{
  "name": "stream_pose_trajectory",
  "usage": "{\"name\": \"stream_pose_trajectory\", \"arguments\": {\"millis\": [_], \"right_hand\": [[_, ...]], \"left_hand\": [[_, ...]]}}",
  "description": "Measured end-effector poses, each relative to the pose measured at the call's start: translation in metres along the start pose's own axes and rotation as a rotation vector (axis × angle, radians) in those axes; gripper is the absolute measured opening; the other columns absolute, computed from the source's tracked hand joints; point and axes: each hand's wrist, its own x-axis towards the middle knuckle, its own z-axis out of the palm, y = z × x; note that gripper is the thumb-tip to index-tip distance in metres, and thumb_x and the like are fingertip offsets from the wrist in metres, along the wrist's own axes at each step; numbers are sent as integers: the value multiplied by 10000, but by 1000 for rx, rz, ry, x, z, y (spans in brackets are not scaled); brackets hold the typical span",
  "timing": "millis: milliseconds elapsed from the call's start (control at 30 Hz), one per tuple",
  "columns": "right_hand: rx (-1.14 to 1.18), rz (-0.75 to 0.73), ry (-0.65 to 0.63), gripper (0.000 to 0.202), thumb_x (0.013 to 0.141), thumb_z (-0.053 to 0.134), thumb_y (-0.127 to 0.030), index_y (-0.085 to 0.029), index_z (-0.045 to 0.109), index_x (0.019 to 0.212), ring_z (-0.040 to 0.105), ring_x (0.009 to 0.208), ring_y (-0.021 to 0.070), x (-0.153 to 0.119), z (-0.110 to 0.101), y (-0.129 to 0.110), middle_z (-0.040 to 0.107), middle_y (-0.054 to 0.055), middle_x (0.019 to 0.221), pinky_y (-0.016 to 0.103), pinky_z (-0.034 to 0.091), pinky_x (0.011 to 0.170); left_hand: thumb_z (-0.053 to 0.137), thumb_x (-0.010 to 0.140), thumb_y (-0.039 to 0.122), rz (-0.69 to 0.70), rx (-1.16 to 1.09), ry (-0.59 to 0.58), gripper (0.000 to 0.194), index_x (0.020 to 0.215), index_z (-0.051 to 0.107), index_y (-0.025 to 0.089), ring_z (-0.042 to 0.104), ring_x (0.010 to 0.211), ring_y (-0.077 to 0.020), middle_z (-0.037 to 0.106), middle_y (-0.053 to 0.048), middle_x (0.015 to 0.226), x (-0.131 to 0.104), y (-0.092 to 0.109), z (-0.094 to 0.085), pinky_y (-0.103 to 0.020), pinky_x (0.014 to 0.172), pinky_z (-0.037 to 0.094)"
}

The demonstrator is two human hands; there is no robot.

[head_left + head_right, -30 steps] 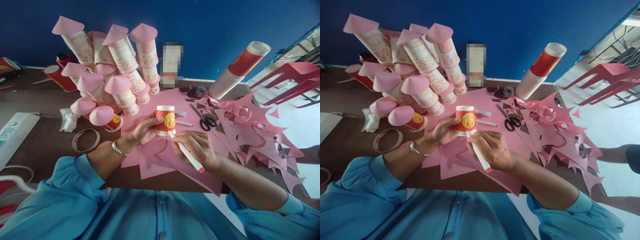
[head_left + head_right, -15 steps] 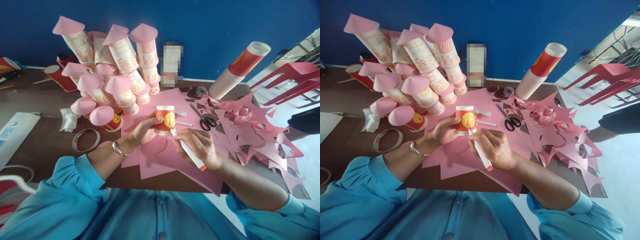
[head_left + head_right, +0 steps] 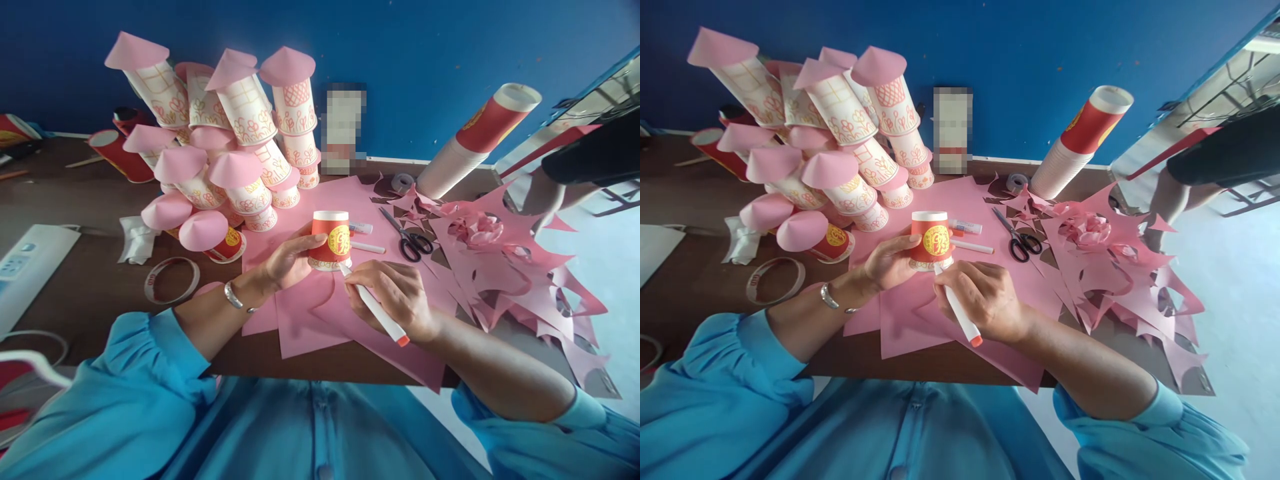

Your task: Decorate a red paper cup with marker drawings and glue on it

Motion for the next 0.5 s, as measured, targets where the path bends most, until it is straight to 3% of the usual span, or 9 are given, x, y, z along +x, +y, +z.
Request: {"name": "stream_pose_trajectory", "arguments": {"millis": [300,500], "right_hand": [[4,-3,-2,229,1041,699,-35,-238,633,1126,774,692,146,0,1,0,765,-35,814,265,616,608],[30,-5,-1,237,1029,708,-20,-230,644,1119,783,695,163,0,1,0,772,-28,811,275,624,609]], "left_hand": [[838,969,572,6,21,13,648,1486,784,185,842,1289,-419,770,-260,1602,1,-1,0,-528,1069,667],[814,980,566,23,24,-16,651,1506,770,187,803,1387,-459,822,-239,1507,2,0,4,-534,1076,672]]}}
